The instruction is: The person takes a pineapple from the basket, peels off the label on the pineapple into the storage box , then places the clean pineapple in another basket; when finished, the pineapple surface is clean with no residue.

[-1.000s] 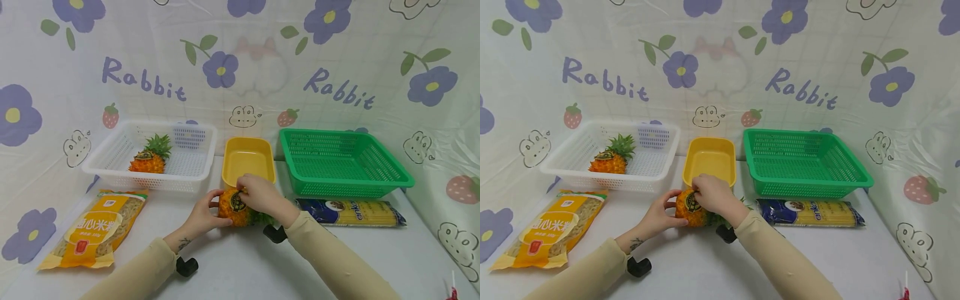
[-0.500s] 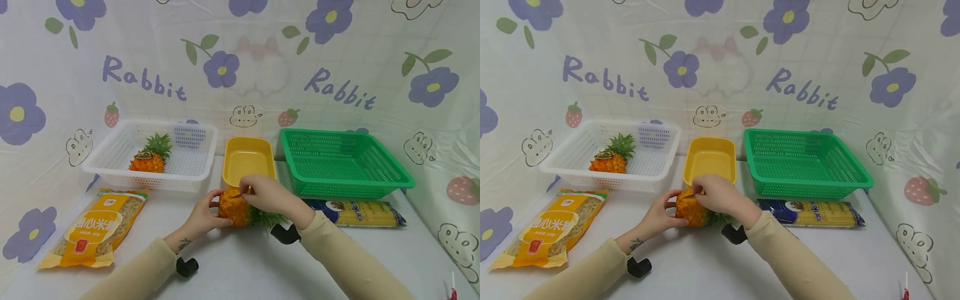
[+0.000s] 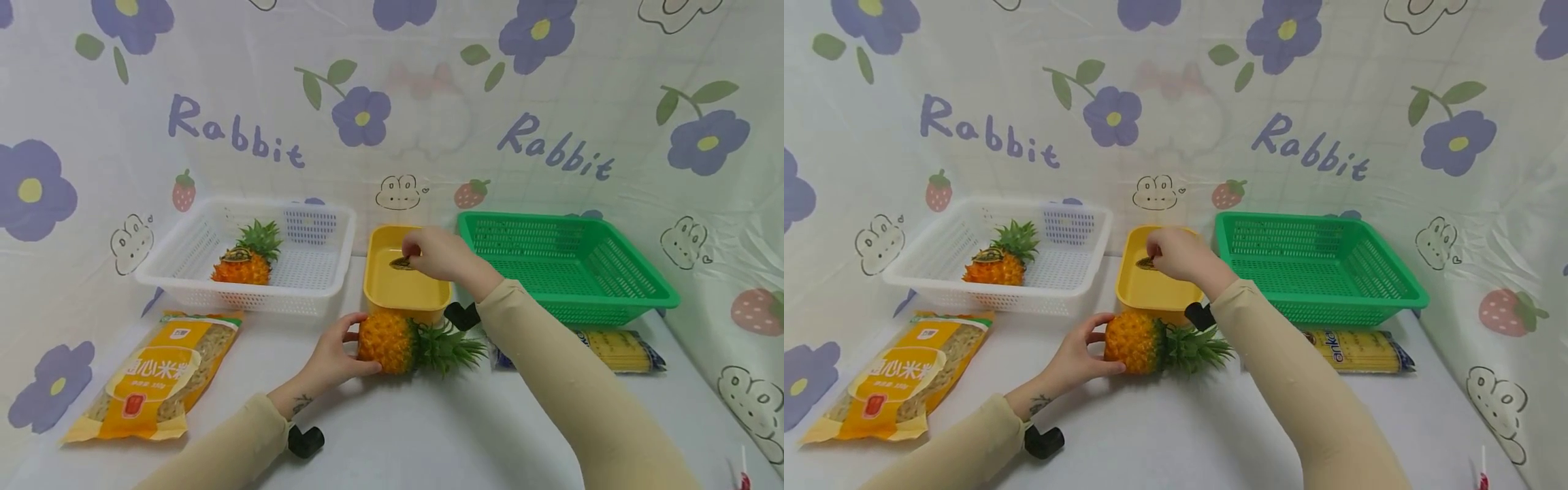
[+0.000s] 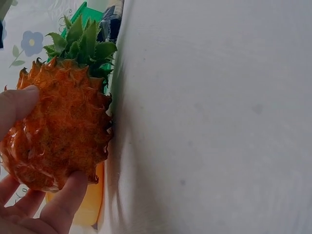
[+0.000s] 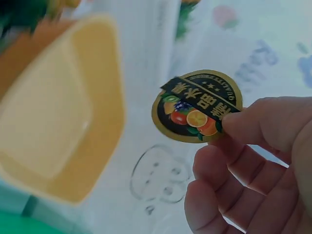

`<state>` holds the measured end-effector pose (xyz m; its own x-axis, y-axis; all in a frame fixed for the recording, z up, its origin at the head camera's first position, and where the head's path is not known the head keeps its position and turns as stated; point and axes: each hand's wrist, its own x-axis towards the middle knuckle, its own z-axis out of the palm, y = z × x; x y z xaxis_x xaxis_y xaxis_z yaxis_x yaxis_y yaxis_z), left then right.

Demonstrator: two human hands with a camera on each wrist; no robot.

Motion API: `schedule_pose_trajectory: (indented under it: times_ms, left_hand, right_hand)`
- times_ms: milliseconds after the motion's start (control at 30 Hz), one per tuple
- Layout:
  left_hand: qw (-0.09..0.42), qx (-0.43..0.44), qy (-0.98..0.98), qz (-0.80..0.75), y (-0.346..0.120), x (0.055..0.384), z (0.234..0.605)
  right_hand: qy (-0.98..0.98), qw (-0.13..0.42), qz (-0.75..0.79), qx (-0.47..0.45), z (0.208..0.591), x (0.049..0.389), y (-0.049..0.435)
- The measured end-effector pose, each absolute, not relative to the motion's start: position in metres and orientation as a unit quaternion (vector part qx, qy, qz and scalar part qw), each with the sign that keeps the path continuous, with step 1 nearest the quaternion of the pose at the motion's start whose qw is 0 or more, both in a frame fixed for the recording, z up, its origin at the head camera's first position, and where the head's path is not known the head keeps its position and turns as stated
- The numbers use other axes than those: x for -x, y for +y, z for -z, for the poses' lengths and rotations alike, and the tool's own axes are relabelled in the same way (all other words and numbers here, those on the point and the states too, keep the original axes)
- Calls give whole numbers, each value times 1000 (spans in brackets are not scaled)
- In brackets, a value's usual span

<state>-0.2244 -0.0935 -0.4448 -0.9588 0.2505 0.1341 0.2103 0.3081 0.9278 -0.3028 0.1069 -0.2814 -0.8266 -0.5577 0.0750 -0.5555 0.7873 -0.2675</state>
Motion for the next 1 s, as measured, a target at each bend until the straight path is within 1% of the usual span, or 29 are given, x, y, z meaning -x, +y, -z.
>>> schedule_pose_trajectory:
  times_ms: [267, 400, 600, 733, 833, 1000]
  left_hand:
    - [4, -154, 803, -576, -95, 223, 446]
    - [5, -152, 804, -574, -94, 222, 445]
    - [5, -148, 808, -571, -95, 221, 445]
    - [5, -152, 805, -574, -95, 221, 445]
    - [7, -159, 801, -577, -95, 222, 446]
    - [8, -164, 800, -577, -96, 222, 447]
  right_hand:
    - [955, 49, 76, 284, 300, 343, 102]
    - [951, 98, 58, 286, 315, 355, 104]
    - [936, 189, 79, 287, 335, 363, 104]
    - [937, 233, 72, 250, 344, 364, 102]
    - [940, 252, 55, 225, 348, 365, 100]
    - [937, 271, 50, 215, 350, 365, 98]
